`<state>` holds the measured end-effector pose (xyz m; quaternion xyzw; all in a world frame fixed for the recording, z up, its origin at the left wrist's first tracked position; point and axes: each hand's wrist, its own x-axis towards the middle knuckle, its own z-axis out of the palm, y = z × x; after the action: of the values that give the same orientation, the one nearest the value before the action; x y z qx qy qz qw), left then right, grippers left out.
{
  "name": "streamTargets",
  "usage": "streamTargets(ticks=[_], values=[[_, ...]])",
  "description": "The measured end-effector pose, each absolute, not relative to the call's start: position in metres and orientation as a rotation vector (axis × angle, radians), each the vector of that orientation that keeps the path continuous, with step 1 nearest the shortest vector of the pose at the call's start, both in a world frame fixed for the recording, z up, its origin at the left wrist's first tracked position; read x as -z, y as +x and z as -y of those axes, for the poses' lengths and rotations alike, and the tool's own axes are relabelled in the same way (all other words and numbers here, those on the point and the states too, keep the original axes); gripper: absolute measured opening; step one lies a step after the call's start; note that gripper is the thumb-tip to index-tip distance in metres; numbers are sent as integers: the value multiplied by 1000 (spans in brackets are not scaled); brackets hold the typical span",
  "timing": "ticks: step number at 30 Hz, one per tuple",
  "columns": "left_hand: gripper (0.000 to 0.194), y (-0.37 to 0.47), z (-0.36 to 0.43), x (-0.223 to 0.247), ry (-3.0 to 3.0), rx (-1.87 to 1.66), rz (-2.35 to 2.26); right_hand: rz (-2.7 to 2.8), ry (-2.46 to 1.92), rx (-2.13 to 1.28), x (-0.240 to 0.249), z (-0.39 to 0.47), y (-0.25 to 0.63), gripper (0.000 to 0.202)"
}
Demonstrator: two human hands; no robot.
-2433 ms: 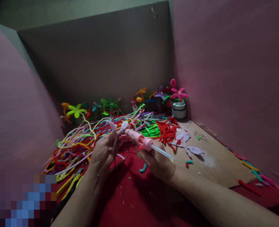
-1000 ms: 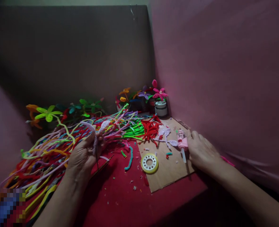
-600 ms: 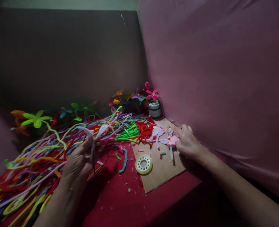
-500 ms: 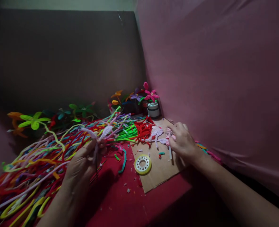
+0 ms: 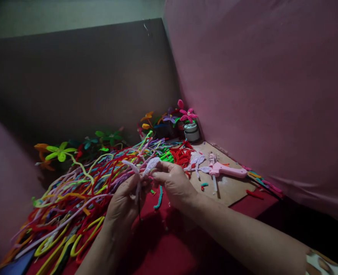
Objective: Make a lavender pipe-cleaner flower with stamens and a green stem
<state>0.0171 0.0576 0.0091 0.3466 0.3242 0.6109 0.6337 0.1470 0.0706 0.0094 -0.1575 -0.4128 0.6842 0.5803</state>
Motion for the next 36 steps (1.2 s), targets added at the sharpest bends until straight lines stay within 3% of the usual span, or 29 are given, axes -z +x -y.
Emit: streamTargets(ticks=[5, 12, 26, 36], values=[[17, 18, -55, -11, 797, -1351, -742, 948, -252, -1708, -11, -79, 161, 25], [17, 20, -55, -9, 817, -1258, -696, 1063, -215, -1584, -8, -84, 167, 11], [26, 24, -50, -9, 980, -1263, -912, 937, -198, -1654, -13, -89, 171, 23], [26, 33, -40, -14, 1082, -1210, -864, 981, -224, -1661, 0, -87, 161, 22]])
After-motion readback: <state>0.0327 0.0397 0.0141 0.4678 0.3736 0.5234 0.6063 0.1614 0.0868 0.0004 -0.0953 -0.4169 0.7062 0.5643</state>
